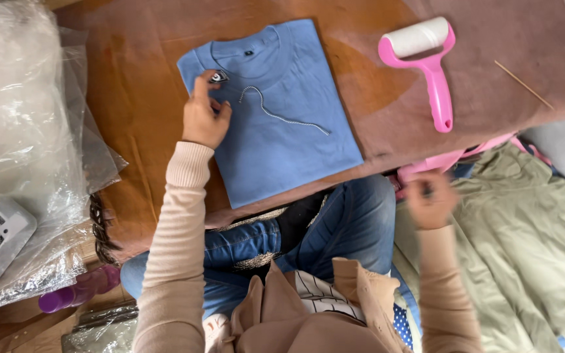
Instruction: The person uses a lint roller on a blue t-shirt, attaches a clothing tag with a plastic fastener, and then places the shirt into a plastic bag.
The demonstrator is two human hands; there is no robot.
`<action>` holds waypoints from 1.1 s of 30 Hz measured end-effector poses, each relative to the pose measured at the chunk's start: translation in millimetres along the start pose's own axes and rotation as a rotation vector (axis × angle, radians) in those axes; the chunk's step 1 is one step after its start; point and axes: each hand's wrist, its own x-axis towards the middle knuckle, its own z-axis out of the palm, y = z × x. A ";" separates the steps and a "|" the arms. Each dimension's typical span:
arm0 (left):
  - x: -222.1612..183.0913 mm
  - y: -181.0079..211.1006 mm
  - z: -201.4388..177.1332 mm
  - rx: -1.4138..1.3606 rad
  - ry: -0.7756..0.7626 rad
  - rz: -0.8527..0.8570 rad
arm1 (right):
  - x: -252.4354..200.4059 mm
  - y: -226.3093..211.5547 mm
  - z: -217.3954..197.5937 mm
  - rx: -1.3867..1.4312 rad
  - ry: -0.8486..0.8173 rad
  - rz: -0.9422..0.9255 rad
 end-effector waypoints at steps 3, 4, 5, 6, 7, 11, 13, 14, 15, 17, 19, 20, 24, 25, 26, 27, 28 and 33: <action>-4.5 -7.6 5.1 -0.010 0.105 0.024 | -20.8 -41.4 39.3 -0.118 -0.313 -0.163; -6.4 -11.1 9.4 -0.011 0.098 0.023 | -30.8 -32.0 51.8 -0.120 -0.314 -0.156; -8.6 -15.0 13.8 -0.006 0.184 0.072 | -41.0 -22.7 64.0 -0.230 -0.423 -0.181; -11.1 -19.2 18.1 -0.001 0.269 0.121 | -51.6 -13.6 76.6 -0.340 -0.532 -0.205; -9.6 -17.6 17.3 -0.004 0.264 0.121 | -53.3 -9.9 84.3 -0.343 -0.532 -0.200; -11.0 -17.4 18.0 0.011 0.326 0.212 | -62.0 -9.8 107.2 -0.648 -0.865 -0.268; -11.4 -20.7 19.3 -0.002 0.325 0.212 | -57.8 -16.8 114.4 -0.749 -0.994 -0.278; -11.7 -23.1 21.0 -0.011 0.335 0.227 | -53.8 -19.8 116.8 -0.763 -1.186 -0.094; -8.8 -24.6 22.6 -0.020 0.345 0.248 | -47.8 -22.6 119.8 -0.768 -1.366 0.099; -10.0 -23.1 20.0 -0.019 0.323 0.239 | -50.6 1.8 142.0 -0.737 -1.354 0.204; -11.8 -21.6 21.2 -0.024 0.299 0.233 | -59.7 22.1 159.9 -0.707 -1.336 0.315; -12.0 -21.2 21.5 -0.043 0.300 0.235 | -65.2 29.2 168.1 -0.584 -1.329 0.416; -6.1 -32.6 27.9 -0.030 0.404 0.186 | -93.6 56.5 223.2 -0.523 -1.048 0.591; -7.2 -34.1 30.8 -0.012 0.432 0.201 | -88.2 39.6 218.8 -0.511 -1.036 0.559; -7.2 -36.5 34.0 -0.094 0.381 0.111 | -83.2 23.5 214.4 -0.511 -1.004 0.549; -11.0 -40.2 39.4 -0.179 0.324 0.016 | -84.5 8.0 206.6 -0.513 -0.979 0.546; -10.1 -31.6 28.1 -0.165 0.346 0.024 | -82.0 5.1 209.1 -0.503 -0.973 0.521; -28.5 13.8 -10.4 -0.285 0.262 -0.116 | -81.7 5.4 205.9 -0.465 -1.010 0.705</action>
